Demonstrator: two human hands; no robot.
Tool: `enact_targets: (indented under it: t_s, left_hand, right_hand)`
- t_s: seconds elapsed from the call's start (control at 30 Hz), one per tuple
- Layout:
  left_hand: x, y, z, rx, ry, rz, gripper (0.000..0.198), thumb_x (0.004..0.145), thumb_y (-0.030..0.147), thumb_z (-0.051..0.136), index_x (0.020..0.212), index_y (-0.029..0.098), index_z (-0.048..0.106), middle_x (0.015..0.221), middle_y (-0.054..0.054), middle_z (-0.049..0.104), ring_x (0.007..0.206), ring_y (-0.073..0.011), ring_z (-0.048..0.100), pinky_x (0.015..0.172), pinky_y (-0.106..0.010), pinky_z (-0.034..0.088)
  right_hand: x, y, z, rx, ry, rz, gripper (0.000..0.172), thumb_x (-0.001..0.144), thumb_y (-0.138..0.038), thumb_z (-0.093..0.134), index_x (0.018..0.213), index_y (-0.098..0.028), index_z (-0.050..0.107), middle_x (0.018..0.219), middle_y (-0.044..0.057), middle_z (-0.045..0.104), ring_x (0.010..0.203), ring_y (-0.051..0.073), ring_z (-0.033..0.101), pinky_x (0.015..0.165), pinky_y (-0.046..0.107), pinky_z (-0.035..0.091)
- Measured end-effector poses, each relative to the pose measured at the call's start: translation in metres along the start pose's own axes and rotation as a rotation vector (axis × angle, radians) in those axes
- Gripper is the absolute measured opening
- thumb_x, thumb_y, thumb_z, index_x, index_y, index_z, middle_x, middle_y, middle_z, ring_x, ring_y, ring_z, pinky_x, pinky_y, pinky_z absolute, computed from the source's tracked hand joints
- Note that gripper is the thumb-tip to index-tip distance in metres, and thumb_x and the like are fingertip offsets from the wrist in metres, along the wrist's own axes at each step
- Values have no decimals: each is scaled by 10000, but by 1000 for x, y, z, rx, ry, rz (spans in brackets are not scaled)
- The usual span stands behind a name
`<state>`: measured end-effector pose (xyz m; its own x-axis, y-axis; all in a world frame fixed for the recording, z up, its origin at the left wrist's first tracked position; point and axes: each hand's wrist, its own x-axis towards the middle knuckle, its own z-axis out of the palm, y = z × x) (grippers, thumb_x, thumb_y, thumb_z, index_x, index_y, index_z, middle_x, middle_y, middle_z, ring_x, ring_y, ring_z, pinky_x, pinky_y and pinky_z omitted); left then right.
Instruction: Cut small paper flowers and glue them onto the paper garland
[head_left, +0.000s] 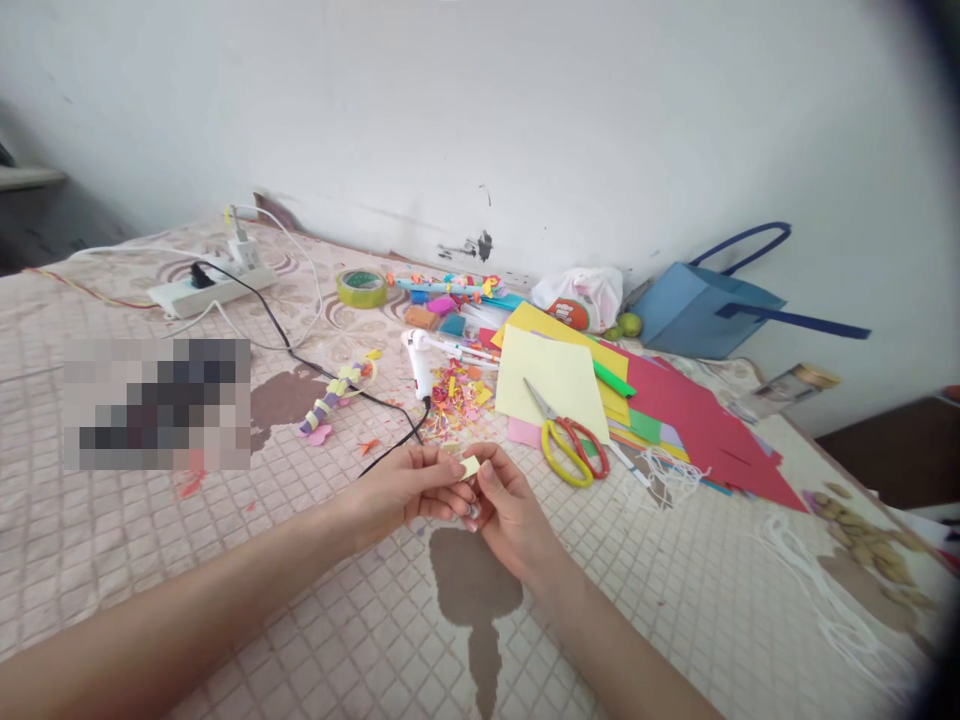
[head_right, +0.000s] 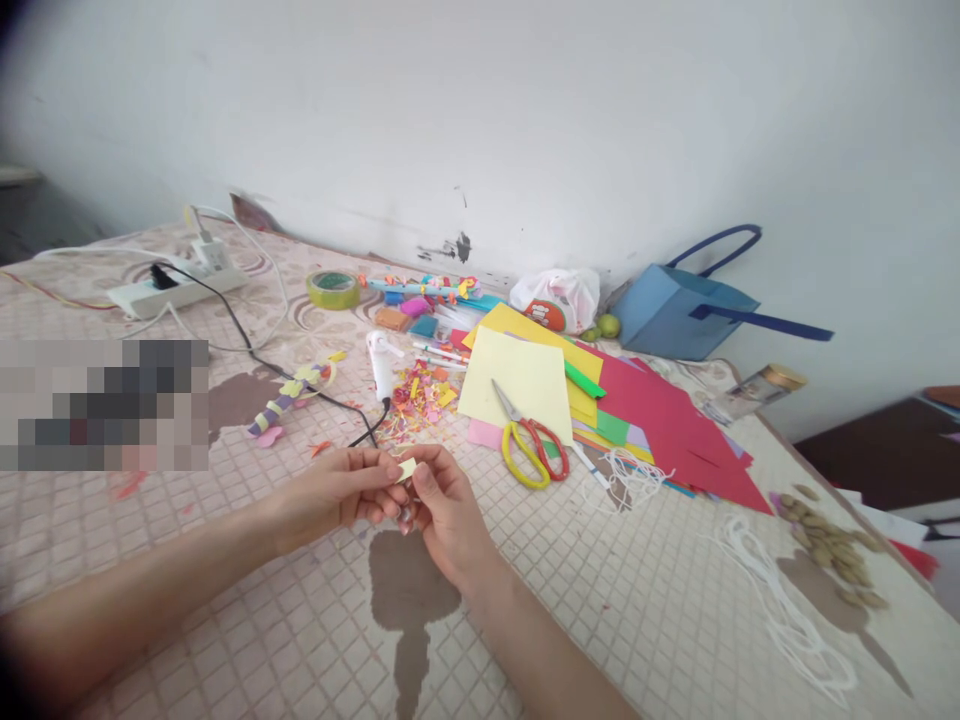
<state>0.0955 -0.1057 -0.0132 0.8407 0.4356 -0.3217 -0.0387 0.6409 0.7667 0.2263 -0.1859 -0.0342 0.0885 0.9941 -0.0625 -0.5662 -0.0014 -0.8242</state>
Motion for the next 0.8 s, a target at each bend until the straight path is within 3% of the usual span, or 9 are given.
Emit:
enact_targets:
  t_s: [0.2, 0.4, 0.6, 0.8]
  left_hand:
    - [0, 0, 1, 6, 12, 4, 191, 731, 275, 687, 704, 101, 611, 684, -49, 702, 556, -79, 625, 527, -164, 462]
    - [-1, 1, 2, 93, 59, 61, 216, 725, 301, 684, 705, 119, 572, 698, -46, 702, 560, -90, 626, 543, -189, 459]
    - [-6, 7, 10, 325, 145, 157, 225, 734, 329, 662, 711, 127, 565, 645, -25, 688, 529, -90, 604, 538, -200, 453]
    - [-7, 8, 12, 368, 145, 186, 215, 694, 306, 693, 711, 136, 563, 614, -12, 679, 546, -99, 610, 535, -196, 451]
  right_hand:
    - [0, 1, 0, -6, 9, 6, 244, 771, -410, 648, 911, -230, 562, 575, -56, 528, 482, 73, 495, 411, 158, 377]
    - [2, -3, 1, -7, 22, 9, 354, 781, -547, 556, 903, -215, 565, 632, -23, 547, 529, 104, 519, 422, 193, 415]
    - [-1, -8, 2, -227, 109, -62, 179, 794, -351, 615, 757, -190, 546, 619, -33, 544, 504, 91, 498, 444, 197, 435]
    - [-1, -7, 6, -265, 174, -121, 165, 799, -327, 607, 746, -192, 527, 612, -42, 542, 483, 83, 490, 444, 190, 423]
